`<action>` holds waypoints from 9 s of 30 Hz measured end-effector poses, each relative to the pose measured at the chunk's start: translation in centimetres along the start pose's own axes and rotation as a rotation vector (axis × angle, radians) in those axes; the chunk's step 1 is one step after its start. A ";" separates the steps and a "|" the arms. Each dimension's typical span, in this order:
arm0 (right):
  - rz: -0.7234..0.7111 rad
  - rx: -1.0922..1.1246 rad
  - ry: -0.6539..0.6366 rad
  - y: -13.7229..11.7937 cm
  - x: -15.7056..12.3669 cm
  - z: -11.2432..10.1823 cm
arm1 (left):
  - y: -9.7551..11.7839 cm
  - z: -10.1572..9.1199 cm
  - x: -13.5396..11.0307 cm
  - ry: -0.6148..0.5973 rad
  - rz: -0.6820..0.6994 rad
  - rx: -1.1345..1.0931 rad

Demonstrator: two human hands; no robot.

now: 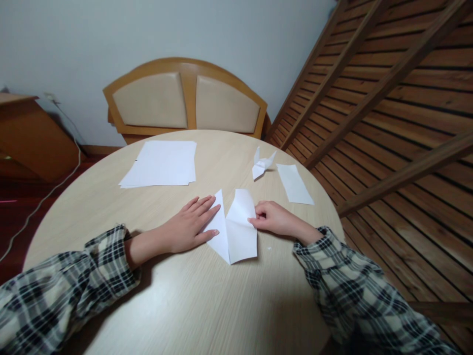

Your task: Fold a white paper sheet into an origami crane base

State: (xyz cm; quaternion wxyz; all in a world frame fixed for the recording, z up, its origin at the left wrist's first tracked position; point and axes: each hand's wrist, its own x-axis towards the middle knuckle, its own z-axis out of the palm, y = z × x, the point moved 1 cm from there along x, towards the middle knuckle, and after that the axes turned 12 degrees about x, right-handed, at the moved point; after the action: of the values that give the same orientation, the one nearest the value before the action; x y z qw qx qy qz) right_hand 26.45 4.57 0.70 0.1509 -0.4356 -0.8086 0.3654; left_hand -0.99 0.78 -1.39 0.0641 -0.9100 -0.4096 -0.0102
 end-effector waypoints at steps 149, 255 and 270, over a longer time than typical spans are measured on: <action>0.036 0.069 0.138 -0.3 0.3 0.9 | 1.3 -0.5 0.5 0.042 -0.113 -0.005; 0.057 0.122 0.150 -0.5 0.0 1.0 | 0.7 0.0 0.8 -0.007 -0.181 -0.036; -0.002 0.063 -0.044 -0.6 -0.3 0.4 | 0.8 0.0 0.8 -0.019 -0.178 -0.023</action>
State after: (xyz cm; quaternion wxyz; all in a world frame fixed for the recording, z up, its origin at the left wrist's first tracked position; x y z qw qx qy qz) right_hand 26.00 3.95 0.91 0.1472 -0.4219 -0.8002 0.4001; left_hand 0.11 0.87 -1.38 0.0486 -0.8707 -0.4892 -0.0116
